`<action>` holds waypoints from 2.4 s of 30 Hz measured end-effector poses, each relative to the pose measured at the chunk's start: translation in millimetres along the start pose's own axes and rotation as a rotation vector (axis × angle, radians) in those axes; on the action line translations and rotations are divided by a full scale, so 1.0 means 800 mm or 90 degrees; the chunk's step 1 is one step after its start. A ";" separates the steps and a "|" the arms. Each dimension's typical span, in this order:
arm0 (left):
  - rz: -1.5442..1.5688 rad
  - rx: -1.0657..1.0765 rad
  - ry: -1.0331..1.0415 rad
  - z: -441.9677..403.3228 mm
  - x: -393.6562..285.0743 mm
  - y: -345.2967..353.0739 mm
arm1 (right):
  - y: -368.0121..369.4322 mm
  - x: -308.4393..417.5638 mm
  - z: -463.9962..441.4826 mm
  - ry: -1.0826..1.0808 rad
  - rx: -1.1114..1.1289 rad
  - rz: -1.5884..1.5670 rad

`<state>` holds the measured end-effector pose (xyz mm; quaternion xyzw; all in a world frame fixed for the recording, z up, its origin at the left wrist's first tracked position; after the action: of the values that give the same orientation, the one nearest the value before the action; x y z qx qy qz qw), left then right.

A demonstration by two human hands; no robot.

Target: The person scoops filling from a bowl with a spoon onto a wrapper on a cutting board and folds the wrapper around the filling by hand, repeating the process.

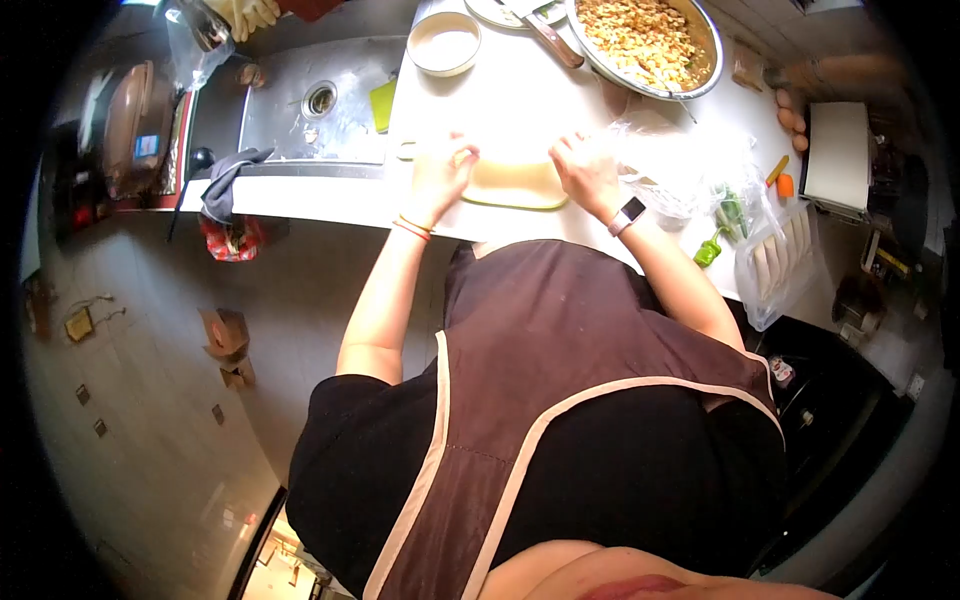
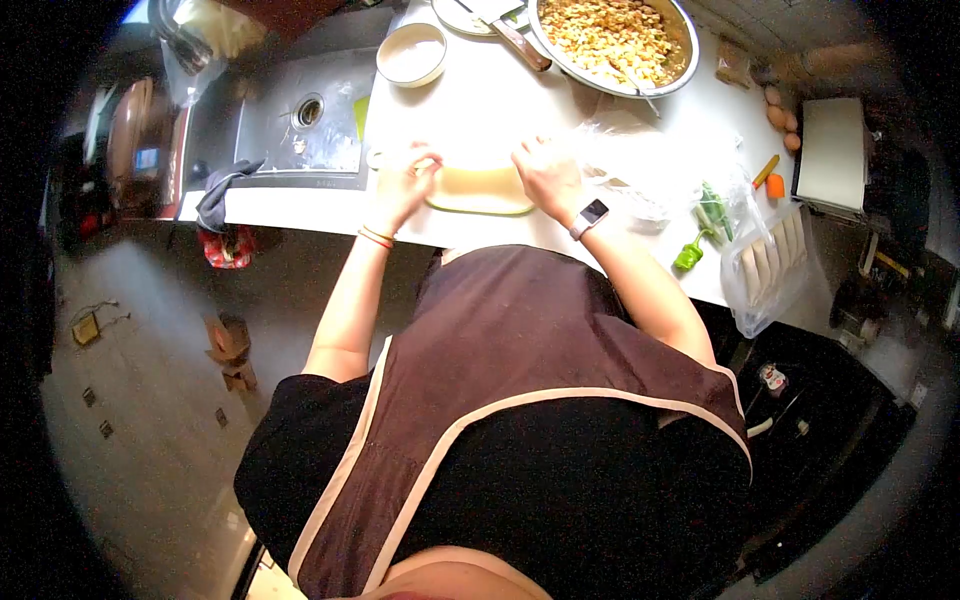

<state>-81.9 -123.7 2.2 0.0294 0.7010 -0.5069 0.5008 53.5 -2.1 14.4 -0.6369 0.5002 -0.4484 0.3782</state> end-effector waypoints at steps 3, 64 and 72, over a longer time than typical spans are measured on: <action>-0.120 0.047 0.040 0.031 0.000 0.027 | 0.023 0.018 0.020 -0.033 0.070 -0.011; 0.017 -0.139 0.000 0.038 0.095 -0.122 | 0.066 0.008 -0.180 0.127 0.067 0.031; -0.006 -0.196 -0.038 0.055 0.121 -0.158 | 0.136 -0.034 -0.252 0.074 0.365 0.049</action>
<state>-169.6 -262.7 18.4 -0.0663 0.7551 -0.3965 0.5178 -172.8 -5.2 -29.4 -0.4580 0.3978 -0.5927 0.5299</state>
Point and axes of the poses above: each hand's wrist, its own z-axis away from the middle knuckle, its own y-axis out of the palm, x = y × z, the point moved 10 cm from there along -z, towards the middle knuckle, and after that the axes turned 10 degrees about -y, right-handed, at the moved point
